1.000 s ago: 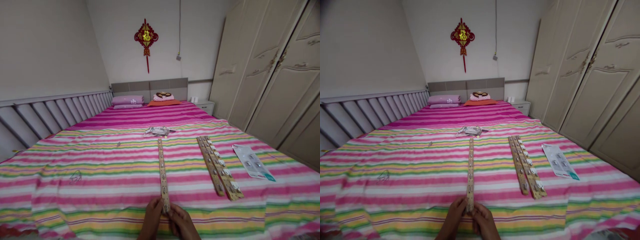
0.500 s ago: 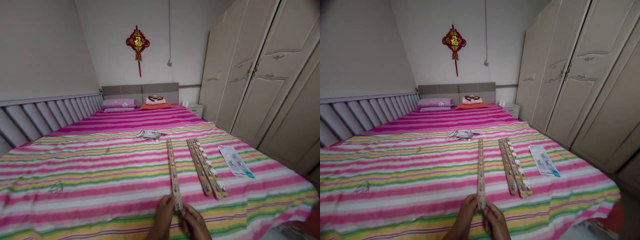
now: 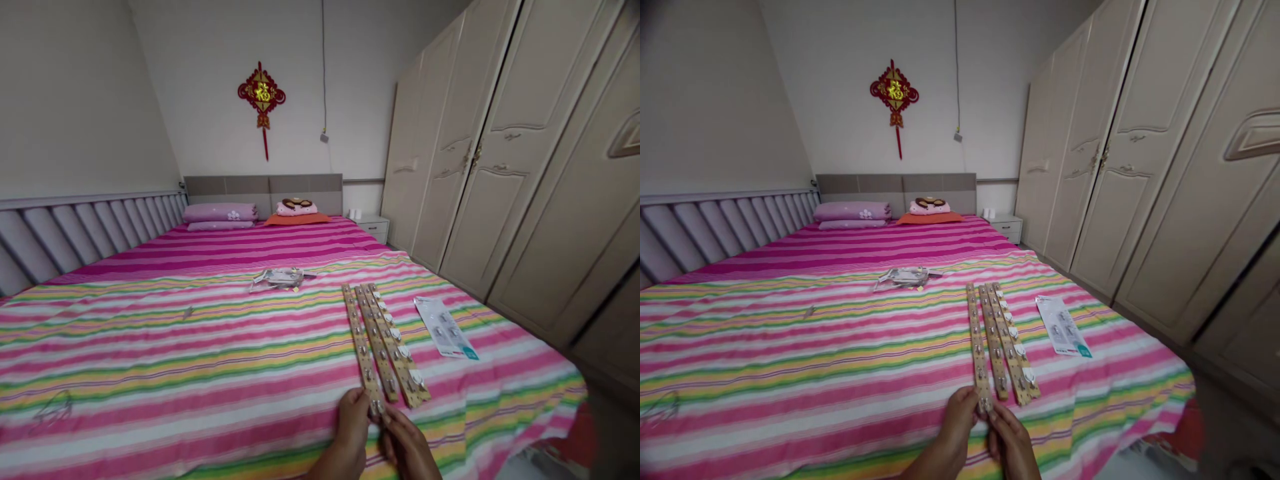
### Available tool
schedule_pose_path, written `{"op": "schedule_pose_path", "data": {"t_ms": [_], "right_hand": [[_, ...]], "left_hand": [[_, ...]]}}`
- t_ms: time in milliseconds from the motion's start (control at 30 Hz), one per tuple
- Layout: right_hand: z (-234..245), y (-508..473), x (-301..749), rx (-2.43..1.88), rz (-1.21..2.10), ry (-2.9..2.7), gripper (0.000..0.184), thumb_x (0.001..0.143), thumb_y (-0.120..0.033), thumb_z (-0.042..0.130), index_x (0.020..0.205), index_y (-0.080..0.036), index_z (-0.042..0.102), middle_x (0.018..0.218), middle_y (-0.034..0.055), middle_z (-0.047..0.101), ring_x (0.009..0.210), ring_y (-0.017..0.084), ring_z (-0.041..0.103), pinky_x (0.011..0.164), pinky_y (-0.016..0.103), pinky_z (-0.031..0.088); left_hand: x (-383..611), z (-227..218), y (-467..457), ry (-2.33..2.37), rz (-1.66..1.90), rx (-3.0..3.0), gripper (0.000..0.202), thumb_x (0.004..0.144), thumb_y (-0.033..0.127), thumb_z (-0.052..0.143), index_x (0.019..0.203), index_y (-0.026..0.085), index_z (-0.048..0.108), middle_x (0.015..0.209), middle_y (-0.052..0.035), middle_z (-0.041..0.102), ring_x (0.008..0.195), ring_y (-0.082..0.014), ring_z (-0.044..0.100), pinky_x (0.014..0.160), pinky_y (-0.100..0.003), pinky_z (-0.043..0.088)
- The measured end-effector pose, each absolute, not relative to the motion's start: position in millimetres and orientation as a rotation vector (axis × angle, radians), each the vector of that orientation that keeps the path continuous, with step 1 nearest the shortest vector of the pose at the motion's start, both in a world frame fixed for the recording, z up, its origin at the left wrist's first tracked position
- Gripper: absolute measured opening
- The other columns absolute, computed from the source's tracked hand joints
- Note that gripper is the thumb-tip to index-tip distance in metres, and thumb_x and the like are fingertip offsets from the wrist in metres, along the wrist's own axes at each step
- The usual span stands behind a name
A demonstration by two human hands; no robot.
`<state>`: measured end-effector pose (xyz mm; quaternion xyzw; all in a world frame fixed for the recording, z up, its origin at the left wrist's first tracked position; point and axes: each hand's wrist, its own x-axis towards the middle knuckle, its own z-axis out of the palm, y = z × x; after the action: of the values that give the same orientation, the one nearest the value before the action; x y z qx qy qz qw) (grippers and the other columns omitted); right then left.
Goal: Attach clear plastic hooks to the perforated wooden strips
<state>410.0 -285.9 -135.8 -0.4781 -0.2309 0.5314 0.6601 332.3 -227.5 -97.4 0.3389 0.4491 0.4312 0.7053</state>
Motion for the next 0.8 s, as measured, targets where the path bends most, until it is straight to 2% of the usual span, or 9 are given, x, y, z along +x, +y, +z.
{"op": "schedule_pose_path", "data": {"t_ms": [233, 400, 600, 700, 800], "right_hand": [[-161.1, -282.4, 421.7, -1.097, 1.157, -0.469, 0.051, 0.058, -0.051, 0.079, 0.091, -0.012, 0.07, 0.037, -0.0058, 0.047, 0.034, 0.005, 0.03, 0.037, 0.018, 0.018], [-159.3, -284.8, 421.2, -1.074, 1.128, -0.407, 0.048, 0.056, -0.049, 0.08, 0.086, -0.013, 0.07, 0.047, -0.0028, 0.056, 0.034, 0.004, 0.032, 0.035, 0.018, 0.019], [-143.3, -290.8, 418.2, -1.087, 1.124, -0.402, 0.045, 0.057, -0.044, 0.081, 0.088, -0.013, 0.07, 0.069, 0.004, 0.069, 0.035, 0.003, 0.037, 0.035, 0.018, 0.024], [-142.4, -293.8, 418.9, -1.119, 1.104, -0.39, 0.045, 0.056, -0.045, 0.081, 0.088, -0.014, 0.07, 0.07, 0.0044, 0.07, 0.035, 0.004, 0.038, 0.035, 0.018, 0.025], [-148.7, -300.8, 419.8, -1.153, 1.076, -0.385, 0.046, 0.055, -0.047, 0.08, 0.086, -0.014, 0.071, 0.065, 0.0046, 0.069, 0.033, 0.004, 0.036, 0.034, 0.02, 0.024]], "left_hand": [[340.8, -95.5, -225.9, 1.089, 0.853, 0.808, 0.013, 0.057, 0.03, 0.059, 0.055, 0.017, 0.055, 0.044, 0.0028, 0.052, 0.044, -0.0107, 0.045, 0.051, -0.024, 0.031], [340.2, -100.8, -220.7, 1.158, 0.774, 0.894, 0.012, 0.063, 0.029, 0.059, 0.061, 0.017, 0.058, 0.048, 0.0014, 0.056, 0.049, -0.0131, 0.051, 0.054, -0.025, 0.032], [331.0, -99.3, -223.2, 1.085, 0.706, 0.907, 0.026, 0.065, 0.042, 0.059, 0.07, 0.017, 0.061, 0.058, -0.001, 0.063, 0.06, -0.0154, 0.057, 0.062, -0.026, 0.036], [319.0, -98.5, -229.4, 1.041, 0.736, 0.842, 0.038, 0.058, 0.049, 0.064, 0.076, 0.016, 0.063, 0.072, -0.0039, 0.067, 0.072, -0.0179, 0.061, 0.067, -0.027, 0.039], [299.4, -106.3, -234.9, 1.082, 0.755, 0.783, 0.048, 0.05, 0.053, 0.071, 0.077, 0.015, 0.062, 0.079, -0.0063, 0.067, 0.072, -0.0175, 0.061, 0.064, -0.026, 0.039]]}}
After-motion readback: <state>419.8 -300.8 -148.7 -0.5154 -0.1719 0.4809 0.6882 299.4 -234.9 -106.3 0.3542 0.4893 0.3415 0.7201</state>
